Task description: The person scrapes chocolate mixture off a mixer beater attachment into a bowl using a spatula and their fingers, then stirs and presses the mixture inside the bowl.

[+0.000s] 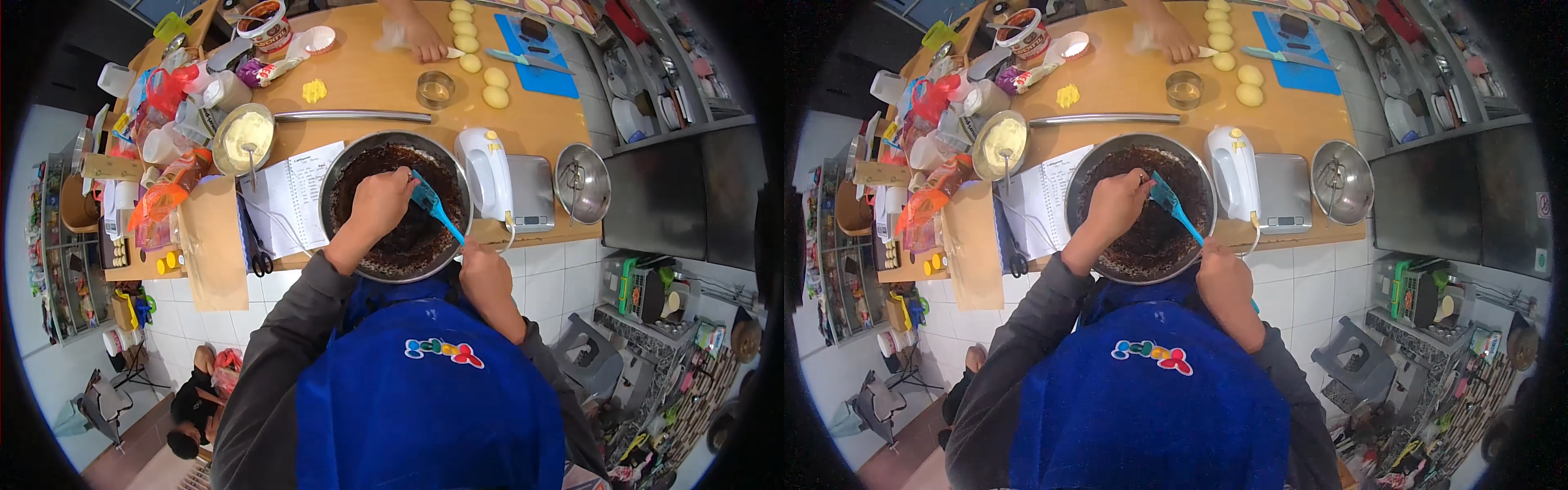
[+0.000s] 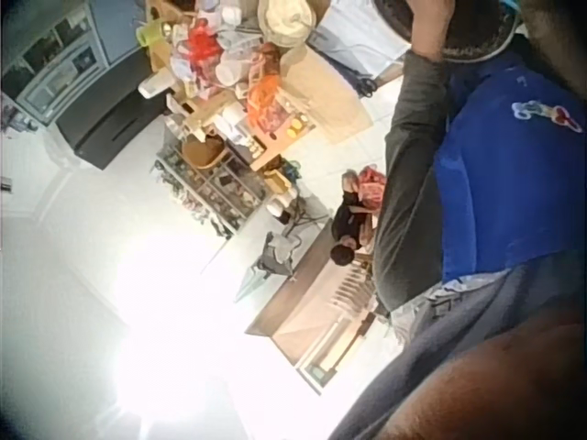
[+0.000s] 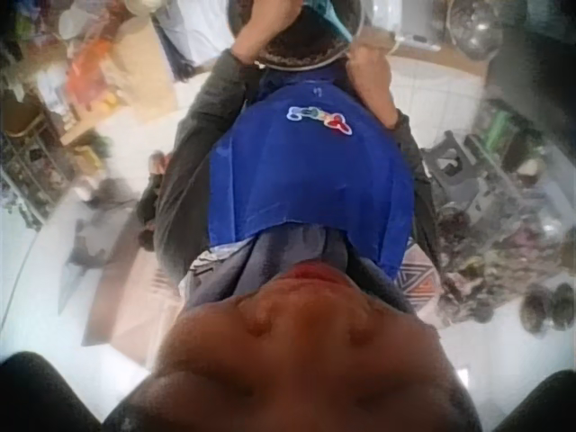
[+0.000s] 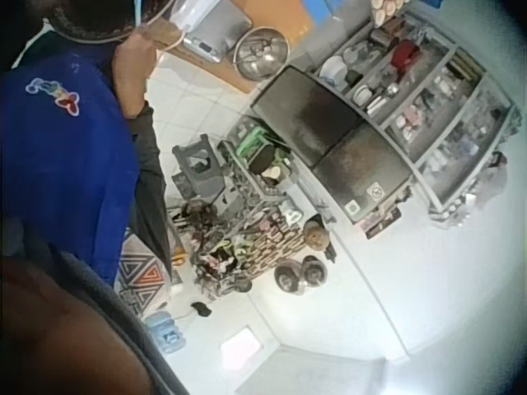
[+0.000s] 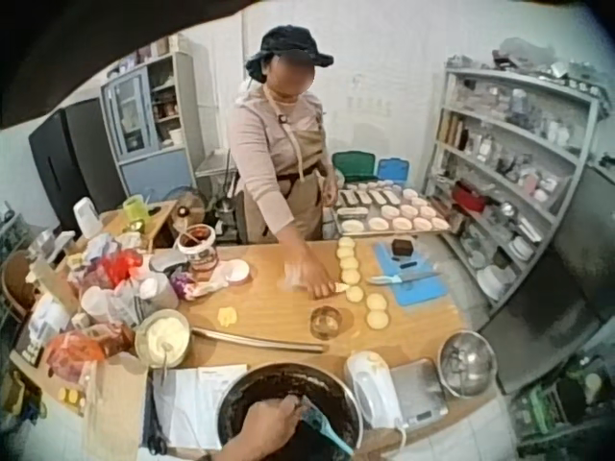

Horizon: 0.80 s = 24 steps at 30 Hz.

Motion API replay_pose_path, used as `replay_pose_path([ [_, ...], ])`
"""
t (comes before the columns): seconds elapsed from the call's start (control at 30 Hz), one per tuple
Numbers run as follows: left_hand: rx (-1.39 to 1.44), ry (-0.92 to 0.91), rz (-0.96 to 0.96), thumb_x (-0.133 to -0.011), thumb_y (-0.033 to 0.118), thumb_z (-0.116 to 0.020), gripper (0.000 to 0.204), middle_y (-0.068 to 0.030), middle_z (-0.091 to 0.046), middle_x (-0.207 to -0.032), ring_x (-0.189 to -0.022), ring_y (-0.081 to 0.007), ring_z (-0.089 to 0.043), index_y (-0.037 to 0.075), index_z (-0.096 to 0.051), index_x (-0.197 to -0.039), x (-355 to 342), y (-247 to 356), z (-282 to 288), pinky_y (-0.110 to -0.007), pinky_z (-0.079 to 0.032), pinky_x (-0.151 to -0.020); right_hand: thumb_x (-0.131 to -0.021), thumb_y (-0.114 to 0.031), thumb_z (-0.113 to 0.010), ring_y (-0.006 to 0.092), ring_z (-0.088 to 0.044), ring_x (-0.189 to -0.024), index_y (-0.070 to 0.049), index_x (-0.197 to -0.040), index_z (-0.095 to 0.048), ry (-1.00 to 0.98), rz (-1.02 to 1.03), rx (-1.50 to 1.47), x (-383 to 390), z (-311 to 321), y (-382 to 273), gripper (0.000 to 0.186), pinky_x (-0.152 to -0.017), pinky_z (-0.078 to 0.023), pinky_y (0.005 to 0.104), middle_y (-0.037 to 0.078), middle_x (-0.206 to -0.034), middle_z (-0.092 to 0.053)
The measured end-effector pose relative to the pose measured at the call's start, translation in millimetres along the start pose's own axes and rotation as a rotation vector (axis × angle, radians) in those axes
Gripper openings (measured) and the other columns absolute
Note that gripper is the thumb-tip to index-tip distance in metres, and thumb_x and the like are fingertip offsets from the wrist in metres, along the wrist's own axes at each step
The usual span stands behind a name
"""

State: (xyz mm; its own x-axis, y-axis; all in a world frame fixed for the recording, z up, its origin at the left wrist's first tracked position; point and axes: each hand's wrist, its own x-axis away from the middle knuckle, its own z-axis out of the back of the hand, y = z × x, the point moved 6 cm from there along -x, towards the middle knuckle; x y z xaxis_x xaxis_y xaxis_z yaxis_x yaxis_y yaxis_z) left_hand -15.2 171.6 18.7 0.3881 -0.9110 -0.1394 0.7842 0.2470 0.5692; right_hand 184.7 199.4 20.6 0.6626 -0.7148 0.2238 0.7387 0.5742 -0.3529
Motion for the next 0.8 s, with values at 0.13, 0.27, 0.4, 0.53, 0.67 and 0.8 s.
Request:
replay_pose_path([
  [0.13, 0.029, 0.046, -0.029, -0.086, 0.020, -0.061, 0.018, -0.0171, -0.059, -0.063, -0.060, -0.0355, -0.060, 0.003, -0.058, -0.080, 5.4, -3.9, 2.2, -0.044, -0.047, -0.053, -0.085, -0.012, -0.048, 0.0394, -0.063, -0.068, 0.001, -0.093, -0.060, -0.082, -0.041, 0.074, 4.0, -11.1, 14.4, 0.019, -0.058, -0.050, 0.0493, 0.021, -0.075, -0.063],
  [0.27, 0.087, 0.151, -0.047, -0.085, 0.019, -0.062, 0.017, -0.0161, -0.059, -0.062, -0.058, -0.0350, -0.060, 0.003, -0.058, -0.078, 16.3, -8.4, 12.8, -0.043, -0.047, -0.052, -0.085, -0.012, -0.052, 0.0396, -0.062, -0.066, 0.000, -0.091, -0.061, -0.025, -0.032, -0.074, 7.6, -6.3, 12.7, 0.016, -0.059, -0.048, 0.0505, 0.020, -0.072, -0.062],
  [0.4, 0.110, 0.170, -0.015, -0.087, 0.015, -0.062, 0.013, -0.0159, -0.062, -0.064, -0.058, -0.0323, -0.062, 0.003, -0.062, -0.083, 29.5, -16.0, 22.6, -0.037, -0.047, -0.052, -0.085, -0.012, -0.053, 0.0394, -0.062, -0.068, 0.000, -0.091, -0.061, -0.051, -0.020, -0.123, 4.2, 8.2, 3.9, 0.015, -0.059, -0.048, 0.0503, 0.021, -0.072, -0.062],
  [0.53, 0.204, 0.190, 0.099, -0.086, 0.016, -0.062, 0.015, -0.0165, -0.061, -0.062, -0.057, -0.0335, -0.061, 0.001, -0.061, -0.081, 34.1, -29.8, 27.8, -0.038, -0.048, -0.052, -0.086, -0.013, -0.050, 0.0400, -0.062, -0.070, 0.000, -0.091, -0.059, -0.073, 0.004, -0.104, 0.5, 7.2, -12.6, 0.017, -0.060, -0.049, 0.0499, 0.022, -0.075, -0.062],
  [0.67, 0.390, 0.237, 0.322, -0.089, 0.016, -0.061, 0.017, -0.0147, -0.065, -0.064, -0.060, -0.0245, -0.067, 0.000, -0.063, -0.085, 39.9, -61.5, 24.4, -0.032, -0.049, -0.053, -0.087, -0.013, -0.042, 0.0406, -0.063, -0.069, 0.000, -0.091, -0.057, -0.111, 0.024, -0.103, -6.7, -5.3, -23.0, 0.021, -0.061, -0.049, 0.0498, 0.021, -0.076, -0.063],
  [0.8, 0.387, 0.246, 0.359, -0.090, 0.017, -0.060, 0.019, -0.0133, -0.066, -0.066, -0.062, -0.0205, -0.068, 0.000, -0.064, -0.084, 42.4, -67.5, 26.0, -0.030, -0.049, -0.054, -0.085, -0.012, -0.044, 0.0406, -0.063, -0.069, 0.000, -0.090, -0.058, -0.105, 0.026, -0.068, -9.9, -5.2, -21.1, 0.019, -0.060, -0.049, 0.0501, 0.021, -0.074, -0.062],
])
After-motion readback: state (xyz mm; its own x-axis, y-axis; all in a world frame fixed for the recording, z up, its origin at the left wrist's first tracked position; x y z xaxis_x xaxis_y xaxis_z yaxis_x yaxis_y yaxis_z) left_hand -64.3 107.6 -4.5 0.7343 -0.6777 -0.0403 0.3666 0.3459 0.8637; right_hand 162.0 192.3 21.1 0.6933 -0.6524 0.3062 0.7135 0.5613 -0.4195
